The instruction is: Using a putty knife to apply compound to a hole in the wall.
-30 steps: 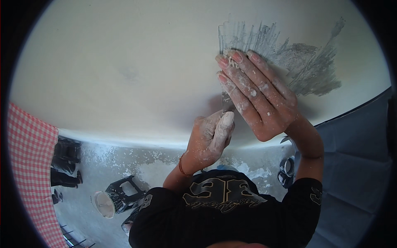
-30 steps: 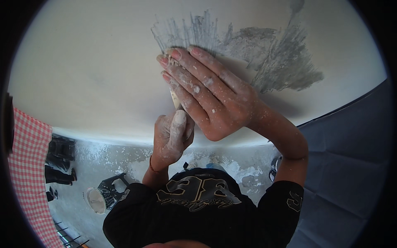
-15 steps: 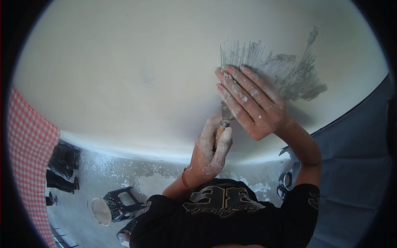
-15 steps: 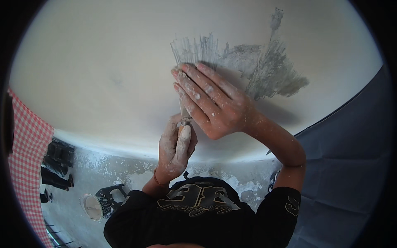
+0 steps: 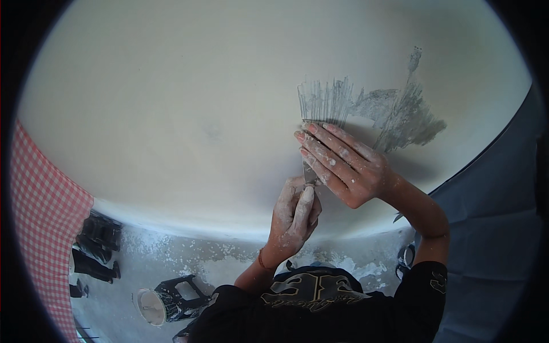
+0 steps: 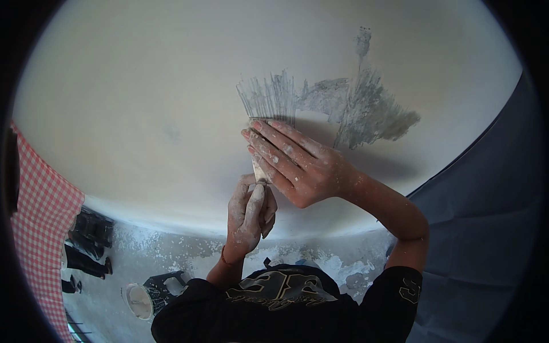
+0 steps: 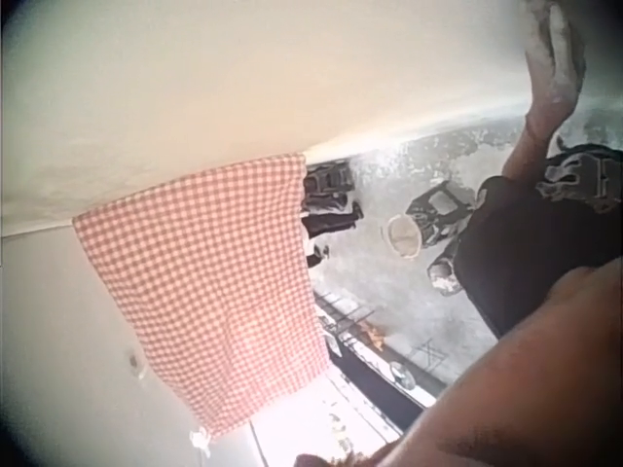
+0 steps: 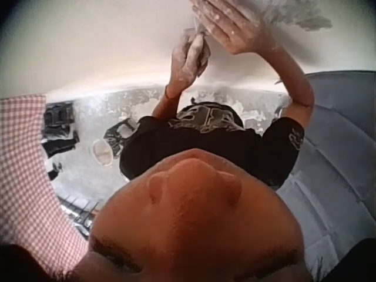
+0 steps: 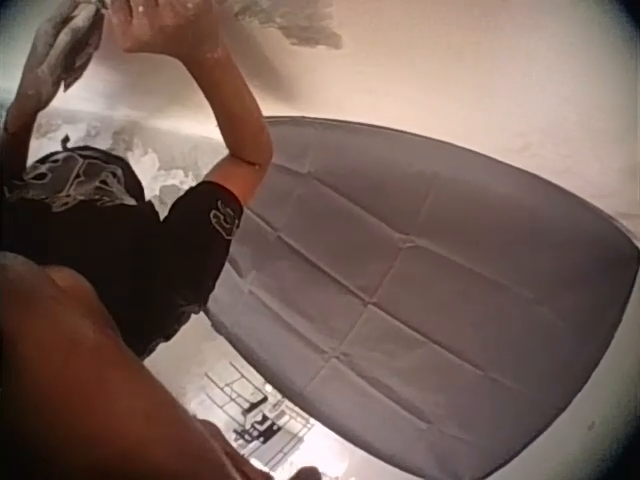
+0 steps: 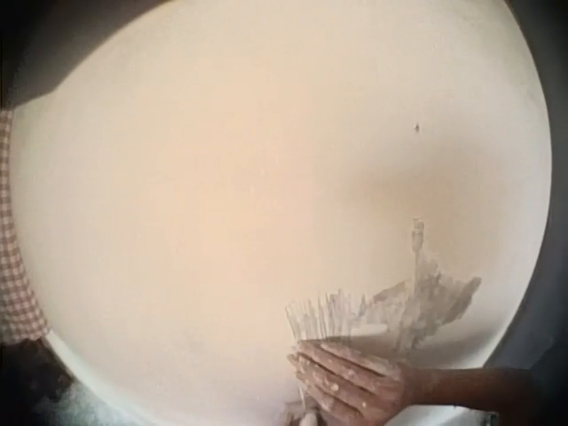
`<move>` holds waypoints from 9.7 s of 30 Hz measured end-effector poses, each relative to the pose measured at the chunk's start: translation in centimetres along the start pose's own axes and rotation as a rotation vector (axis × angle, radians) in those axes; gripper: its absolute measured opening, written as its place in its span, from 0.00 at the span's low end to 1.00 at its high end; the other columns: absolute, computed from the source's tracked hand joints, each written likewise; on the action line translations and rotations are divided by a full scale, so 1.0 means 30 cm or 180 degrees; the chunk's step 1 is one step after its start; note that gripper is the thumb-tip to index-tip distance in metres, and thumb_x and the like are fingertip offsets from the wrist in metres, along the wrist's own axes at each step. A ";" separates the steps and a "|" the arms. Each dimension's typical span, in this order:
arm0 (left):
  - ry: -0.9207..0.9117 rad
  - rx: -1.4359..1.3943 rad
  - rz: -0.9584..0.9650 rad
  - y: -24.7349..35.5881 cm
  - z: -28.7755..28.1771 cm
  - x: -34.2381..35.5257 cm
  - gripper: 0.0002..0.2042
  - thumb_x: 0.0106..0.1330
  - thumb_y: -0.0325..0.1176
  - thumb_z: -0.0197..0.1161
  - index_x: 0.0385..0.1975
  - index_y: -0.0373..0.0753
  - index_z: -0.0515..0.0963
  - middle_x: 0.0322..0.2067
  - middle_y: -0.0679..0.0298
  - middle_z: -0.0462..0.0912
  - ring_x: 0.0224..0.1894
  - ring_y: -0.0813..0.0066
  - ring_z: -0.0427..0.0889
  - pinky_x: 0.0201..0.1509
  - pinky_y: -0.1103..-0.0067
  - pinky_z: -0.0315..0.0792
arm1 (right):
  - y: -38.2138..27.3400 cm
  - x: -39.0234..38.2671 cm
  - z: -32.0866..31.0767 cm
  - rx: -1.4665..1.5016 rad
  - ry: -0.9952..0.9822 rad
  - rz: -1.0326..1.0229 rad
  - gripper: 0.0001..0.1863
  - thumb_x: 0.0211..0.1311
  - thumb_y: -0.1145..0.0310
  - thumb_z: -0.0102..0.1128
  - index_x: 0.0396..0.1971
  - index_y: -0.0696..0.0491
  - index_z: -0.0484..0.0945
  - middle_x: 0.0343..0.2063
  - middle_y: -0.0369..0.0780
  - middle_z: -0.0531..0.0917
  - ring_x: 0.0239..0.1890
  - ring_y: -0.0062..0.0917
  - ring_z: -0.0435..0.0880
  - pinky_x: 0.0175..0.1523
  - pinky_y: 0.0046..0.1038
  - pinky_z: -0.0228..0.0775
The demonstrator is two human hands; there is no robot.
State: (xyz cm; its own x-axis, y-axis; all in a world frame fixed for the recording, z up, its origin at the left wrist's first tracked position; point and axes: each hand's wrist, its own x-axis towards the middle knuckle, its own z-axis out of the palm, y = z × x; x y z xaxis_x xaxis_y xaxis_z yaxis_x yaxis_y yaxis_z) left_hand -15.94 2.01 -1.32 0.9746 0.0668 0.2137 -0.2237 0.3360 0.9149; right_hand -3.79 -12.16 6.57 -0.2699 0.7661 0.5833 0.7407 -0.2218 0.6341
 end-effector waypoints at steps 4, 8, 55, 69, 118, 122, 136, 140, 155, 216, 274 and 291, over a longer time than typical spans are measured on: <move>0.0051 -0.0040 0.0083 -0.010 0.002 0.008 0.13 0.83 0.38 0.45 0.55 0.36 0.71 0.21 0.72 0.68 0.18 0.89 0.59 0.20 0.87 0.56 | 0.006 -0.012 0.007 0.0044 -0.0016 -0.0033 0.16 0.64 0.70 0.57 0.48 0.61 0.85 0.55 0.49 0.85 0.61 0.41 0.83 0.67 0.42 0.76; 0.0059 -0.0028 0.0132 -0.017 -0.002 0.009 0.13 0.83 0.38 0.46 0.54 0.37 0.72 0.20 0.74 0.66 0.18 0.90 0.59 0.20 0.87 0.55 | 0.018 -0.005 0.013 -0.0035 -0.0027 -0.0137 0.17 0.60 0.68 0.63 0.47 0.59 0.85 0.55 0.48 0.85 0.62 0.38 0.82 0.70 0.41 0.74; 0.0266 0.0179 0.0454 -0.022 -0.003 0.002 0.11 0.83 0.36 0.46 0.49 0.34 0.71 0.15 0.71 0.66 0.14 0.89 0.54 0.17 0.85 0.49 | -0.008 0.014 0.012 0.0169 0.0083 0.0051 0.13 0.63 0.70 0.62 0.44 0.58 0.86 0.54 0.46 0.86 0.62 0.36 0.83 0.70 0.40 0.74; 0.0170 0.0164 0.0302 -0.047 -0.036 0.029 0.11 0.83 0.33 0.47 0.51 0.34 0.73 0.17 0.74 0.67 0.17 0.90 0.59 0.21 0.85 0.53 | 0.001 -0.002 0.057 0.0187 -0.0032 0.0067 0.13 0.64 0.70 0.62 0.45 0.59 0.86 0.54 0.47 0.86 0.62 0.36 0.82 0.70 0.40 0.75; 0.0217 -0.0048 0.0214 -0.050 0.002 0.019 0.11 0.83 0.37 0.46 0.50 0.37 0.72 0.16 0.75 0.65 0.16 0.90 0.57 0.20 0.85 0.52 | 0.036 0.012 0.035 0.0177 -0.0011 -0.0140 0.16 0.60 0.72 0.62 0.46 0.61 0.86 0.54 0.48 0.85 0.62 0.36 0.82 0.69 0.38 0.75; 0.0286 -0.0074 0.0280 -0.073 0.002 0.031 0.10 0.83 0.36 0.47 0.48 0.37 0.72 0.17 0.74 0.66 0.17 0.90 0.58 0.20 0.86 0.52 | 0.039 0.010 0.045 0.0358 -0.0050 -0.0102 0.16 0.59 0.72 0.62 0.46 0.62 0.85 0.54 0.49 0.85 0.62 0.37 0.82 0.69 0.39 0.75; 0.0204 0.0050 0.0489 -0.009 -0.019 0.075 0.09 0.82 0.34 0.49 0.47 0.35 0.72 0.18 0.74 0.69 0.18 0.90 0.61 0.22 0.86 0.55 | 0.084 0.058 0.039 0.0233 0.0152 -0.0092 0.12 0.59 0.73 0.63 0.40 0.63 0.86 0.50 0.52 0.87 0.59 0.41 0.84 0.67 0.43 0.76; 0.0126 0.0083 0.0594 0.068 -0.027 0.122 0.10 0.82 0.34 0.49 0.48 0.35 0.73 0.17 0.75 0.67 0.18 0.90 0.60 0.22 0.86 0.55 | 0.128 0.103 0.042 0.0001 0.0428 -0.0114 0.13 0.57 0.71 0.63 0.39 0.62 0.86 0.51 0.50 0.87 0.59 0.41 0.84 0.68 0.43 0.76; 0.0190 0.0310 0.0461 -0.020 -0.004 0.013 0.09 0.82 0.33 0.49 0.50 0.35 0.73 0.17 0.74 0.68 0.18 0.89 0.62 0.22 0.85 0.56 | 0.037 0.019 0.017 0.0207 0.0092 -0.0107 0.17 0.61 0.69 0.61 0.46 0.61 0.85 0.55 0.49 0.85 0.63 0.38 0.81 0.70 0.41 0.74; 0.0001 0.0571 0.0004 -0.007 -0.040 0.051 0.17 0.82 0.41 0.50 0.31 0.36 0.70 0.16 0.70 0.69 0.18 0.83 0.68 0.24 0.79 0.63 | 0.034 0.014 0.045 0.0369 -0.0069 -0.0002 0.14 0.56 0.73 0.60 0.41 0.62 0.86 0.49 0.50 0.87 0.61 0.42 0.83 0.68 0.46 0.75; -0.0067 0.0704 0.0383 0.119 -0.010 0.108 0.18 0.82 0.44 0.47 0.32 0.36 0.71 0.15 0.70 0.67 0.17 0.85 0.63 0.22 0.81 0.58 | 0.086 0.087 0.015 -0.0288 0.0437 0.0197 0.15 0.59 0.69 0.62 0.44 0.59 0.85 0.56 0.45 0.85 0.62 0.38 0.81 0.71 0.41 0.72; -0.0567 0.0217 -0.0124 0.028 -0.065 -0.030 0.23 0.83 0.49 0.34 0.42 0.37 0.71 0.16 0.67 0.70 0.11 0.84 0.61 0.16 0.84 0.57 | -0.070 -0.009 0.041 -0.0314 -0.0248 0.0467 0.21 0.66 0.69 0.53 0.56 0.60 0.81 0.61 0.47 0.81 0.67 0.38 0.77 0.73 0.42 0.69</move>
State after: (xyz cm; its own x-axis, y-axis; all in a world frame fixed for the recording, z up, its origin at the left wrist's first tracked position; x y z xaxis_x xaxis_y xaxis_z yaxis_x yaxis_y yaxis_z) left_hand -17.00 4.07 -1.41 0.9666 -0.1143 0.2295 -0.1920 0.2704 0.9434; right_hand -4.50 -11.15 4.47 -0.1123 0.7648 0.6345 0.7037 -0.3896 0.5941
